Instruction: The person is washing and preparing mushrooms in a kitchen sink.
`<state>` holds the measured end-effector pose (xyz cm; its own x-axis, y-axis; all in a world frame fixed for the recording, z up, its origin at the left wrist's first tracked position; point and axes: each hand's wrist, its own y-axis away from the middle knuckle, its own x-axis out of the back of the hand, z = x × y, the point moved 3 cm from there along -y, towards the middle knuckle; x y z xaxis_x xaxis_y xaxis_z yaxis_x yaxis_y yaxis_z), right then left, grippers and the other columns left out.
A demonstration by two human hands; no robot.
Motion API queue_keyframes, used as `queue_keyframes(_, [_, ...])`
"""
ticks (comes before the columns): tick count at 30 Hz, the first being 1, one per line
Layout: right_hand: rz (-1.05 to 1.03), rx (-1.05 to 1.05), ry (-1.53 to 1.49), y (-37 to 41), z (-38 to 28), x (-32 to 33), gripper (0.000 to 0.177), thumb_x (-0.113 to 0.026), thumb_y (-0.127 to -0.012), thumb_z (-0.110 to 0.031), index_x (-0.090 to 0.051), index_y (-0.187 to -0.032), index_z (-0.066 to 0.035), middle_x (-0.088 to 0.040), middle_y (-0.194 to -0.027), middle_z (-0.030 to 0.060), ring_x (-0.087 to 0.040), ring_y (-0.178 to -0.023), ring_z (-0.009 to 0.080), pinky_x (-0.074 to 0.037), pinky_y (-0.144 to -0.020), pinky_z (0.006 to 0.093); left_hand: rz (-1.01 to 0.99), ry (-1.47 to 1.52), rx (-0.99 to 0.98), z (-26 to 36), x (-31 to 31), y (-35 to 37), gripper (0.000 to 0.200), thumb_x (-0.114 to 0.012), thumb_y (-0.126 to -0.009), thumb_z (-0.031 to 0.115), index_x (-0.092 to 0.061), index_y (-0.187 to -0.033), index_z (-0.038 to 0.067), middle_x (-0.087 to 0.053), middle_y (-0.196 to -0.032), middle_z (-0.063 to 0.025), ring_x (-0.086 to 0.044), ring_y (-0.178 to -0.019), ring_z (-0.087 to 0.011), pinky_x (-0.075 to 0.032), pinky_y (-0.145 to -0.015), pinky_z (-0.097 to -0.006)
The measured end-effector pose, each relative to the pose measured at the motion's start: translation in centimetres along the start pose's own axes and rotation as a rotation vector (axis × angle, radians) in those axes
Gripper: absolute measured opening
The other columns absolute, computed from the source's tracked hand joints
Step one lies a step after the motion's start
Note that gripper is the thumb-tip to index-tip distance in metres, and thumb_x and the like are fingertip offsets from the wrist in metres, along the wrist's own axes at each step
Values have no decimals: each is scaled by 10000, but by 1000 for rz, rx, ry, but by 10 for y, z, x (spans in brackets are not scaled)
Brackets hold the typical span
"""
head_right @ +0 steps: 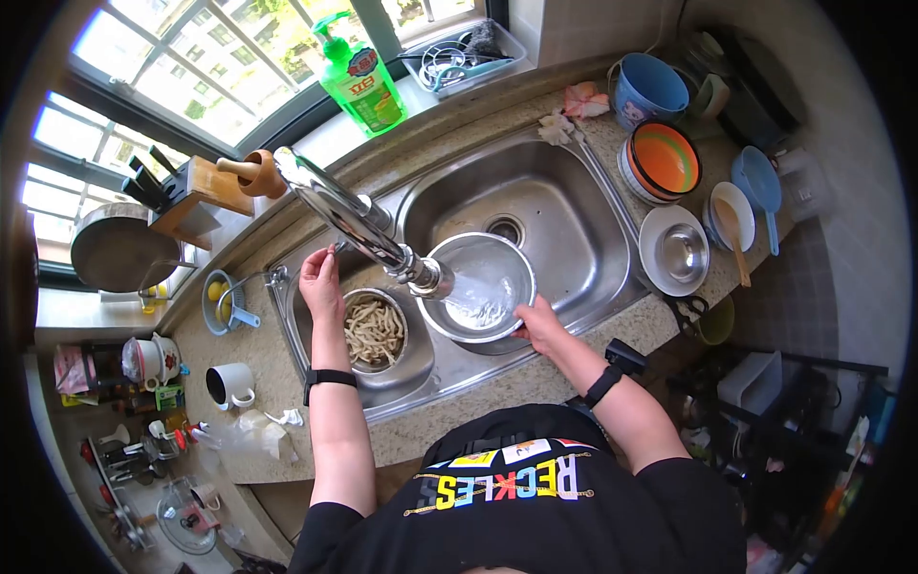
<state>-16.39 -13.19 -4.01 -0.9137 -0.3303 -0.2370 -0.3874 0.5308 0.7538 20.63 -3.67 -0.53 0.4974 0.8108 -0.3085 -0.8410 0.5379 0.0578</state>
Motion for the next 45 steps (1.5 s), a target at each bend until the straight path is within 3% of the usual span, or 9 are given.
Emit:
queue_keyframes(5, [-6, -111, -131, -6, 3, 13, 70, -523, -722, -35, -506, -778, 2, -534, -696, 92, -575, -554, 203, -487, -437, 281, 61, -40, 41, 9, 1, 12, 281, -524, -832, -55, -513, -1103, 14, -560, -1071, -95, -557, -961, -140, -467, -828, -245])
queue_keyframes(12, [-6, -133, -620, -31, -13, 51, 114, -475, -777, -60, -537, -758, 34, -587, -697, 134, -590, -569, 200, -538, -490, 234, 224, -391, -63, 15, -53, 58, 634, -542, -787, -16, -260, -1352, 33, -336, -1292, -169, -409, -1152, -259, -333, -970, -349])
queue_keyframes(16, [39, -106, -767, -23, -15, 69, 165, -443, -802, -70, -540, -781, 61, -594, -709, 155, -603, -589, 207, -553, -512, 232, 17, -545, -227, 4, -89, 88, 611, -542, -770, -29, -306, -1331, 23, -390, -1252, -131, -396, -1172, -218, -314, -987, -326])
queue_keyframes(20, [-71, -288, -860, -13, 4, 74, 172, -435, -801, -59, -539, -814, 78, -597, -729, 169, -610, -601, 229, -564, -524, 247, -243, -62, 72, 6, -134, 118, 443, -555, -815, -8, -432, -1240, 10, -517, -1175, -60, -505, -1049, -137, -382, -914, -271])
queue_keyframes(24, [-97, -199, -611, 2, 1, 66, 203, -457, -764, -34, -521, -915, 86, -603, -774, 154, -618, -631, 240, -572, -542, 291, -179, -65, 172, 18, -144, 127, 339, -521, -830, -28, -503, -1168, 4, -561, -1125, -48, -541, -985, -128, -406, -871, -262])
queue_keyframes(31, [72, 147, 118, 28, -31, 49, 417, -433, -765, -11, -436, -1181, -48, -568, -1042, 133, -625, -851, 259, -569, -603, 393, -465, -176, 26, 52, -141, 139, 703, -342, -642, -192, -350, -1311, 24, -429, -1319, -99, -443, -1192, -189, -379, -986, -329])
queue_keyframes(35, [12, 139, 142, 22, -26, 21, 434, -443, -766, -18, -420, -1198, -44, -564, -1046, 134, -620, -866, 261, -566, -604, 380, -527, -196, -95, 64, -139, 148, 740, -481, -678, -138, -263, -1358, 58, -340, -1383, -93, -396, -1207, -166, -367, -979, -321])
queue_keyframes(38, [-65, 117, 71, 16, -9, 15, 402, -469, -748, -27, -459, -1150, -11, -580, -996, 139, -627, -818, 252, -564, -594, 378, -507, -367, -161, 73, -158, 150, 680, -702, -720, 26, -369, -1312, 55, -461, -1272, -70, -473, -1039, -105, -410, -849, -241])
queue_keyframes(45, [-113, -33, -227, 18, 11, 60, 298, -472, -702, -1, -506, -996, 36, -581, -861, 136, -618, -753, 259, -560, -604, 380, -329, -488, -178, 70, -168, 148, 353, -706, -750, 76, -557, -1066, 28, -575, -928, 2, -508, -758, -53, -430, -693, -201])
